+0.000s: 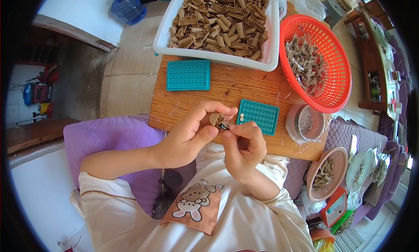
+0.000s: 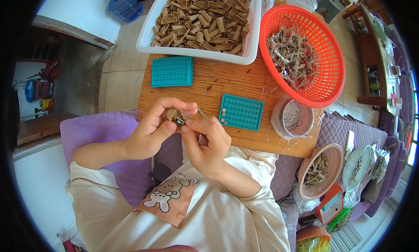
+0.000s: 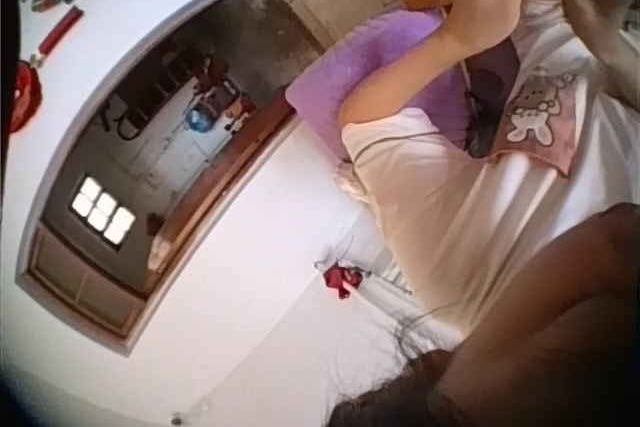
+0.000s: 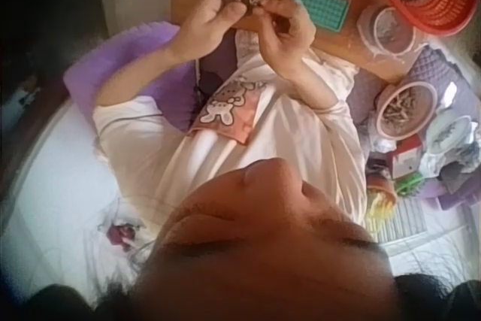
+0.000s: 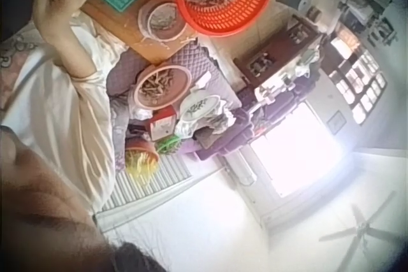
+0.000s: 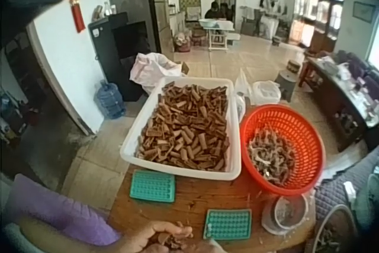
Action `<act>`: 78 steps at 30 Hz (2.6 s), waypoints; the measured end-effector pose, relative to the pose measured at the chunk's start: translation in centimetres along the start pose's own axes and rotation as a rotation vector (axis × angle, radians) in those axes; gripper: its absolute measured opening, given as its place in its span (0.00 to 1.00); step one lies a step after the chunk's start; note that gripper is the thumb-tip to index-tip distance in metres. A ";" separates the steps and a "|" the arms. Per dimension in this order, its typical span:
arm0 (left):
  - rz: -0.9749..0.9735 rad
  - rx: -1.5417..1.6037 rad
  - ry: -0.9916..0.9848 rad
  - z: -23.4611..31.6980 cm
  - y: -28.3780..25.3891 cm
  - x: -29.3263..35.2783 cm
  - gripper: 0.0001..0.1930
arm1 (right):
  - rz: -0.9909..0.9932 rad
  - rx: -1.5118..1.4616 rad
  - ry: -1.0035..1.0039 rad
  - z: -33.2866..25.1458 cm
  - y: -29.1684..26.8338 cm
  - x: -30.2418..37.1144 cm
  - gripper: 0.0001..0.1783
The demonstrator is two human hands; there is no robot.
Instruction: The person assembles small mechanical components by hand, inserting metal pins into paper tubes.
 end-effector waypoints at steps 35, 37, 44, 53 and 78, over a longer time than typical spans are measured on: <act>0.241 0.071 -0.079 1.4 -1.8 0.0 0.16 | -0.087 -0.210 0.165 2.2 2.8 0.9 0.22; 0.186 0.138 -0.095 1.2 -1.7 -0.2 0.16 | -0.038 -0.404 0.234 2.5 3.4 1.0 0.30; 0.123 0.475 -0.213 -0.1 -2.5 -0.9 0.20 | -0.265 -0.357 0.299 2.4 2.8 -0.1 0.34; 0.114 -0.407 -0.079 0.8 -1.9 -0.1 0.19 | -0.140 -0.446 0.502 2.9 3.0 0.1 0.26; 0.165 0.064 -0.390 -3.9 -3.2 -0.3 0.16 | -0.478 0.795 0.038 12.8 -5.0 2.9 0.14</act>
Point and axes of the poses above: each hand's wrist, its own x-axis away from the middle knuckle, its own y-axis out of the palm, z = x × y, the point moved 4 cm from there along -x, towards the middle knuckle, and after that the axes turned 5 degrees about -z, right-handed, at the moved point
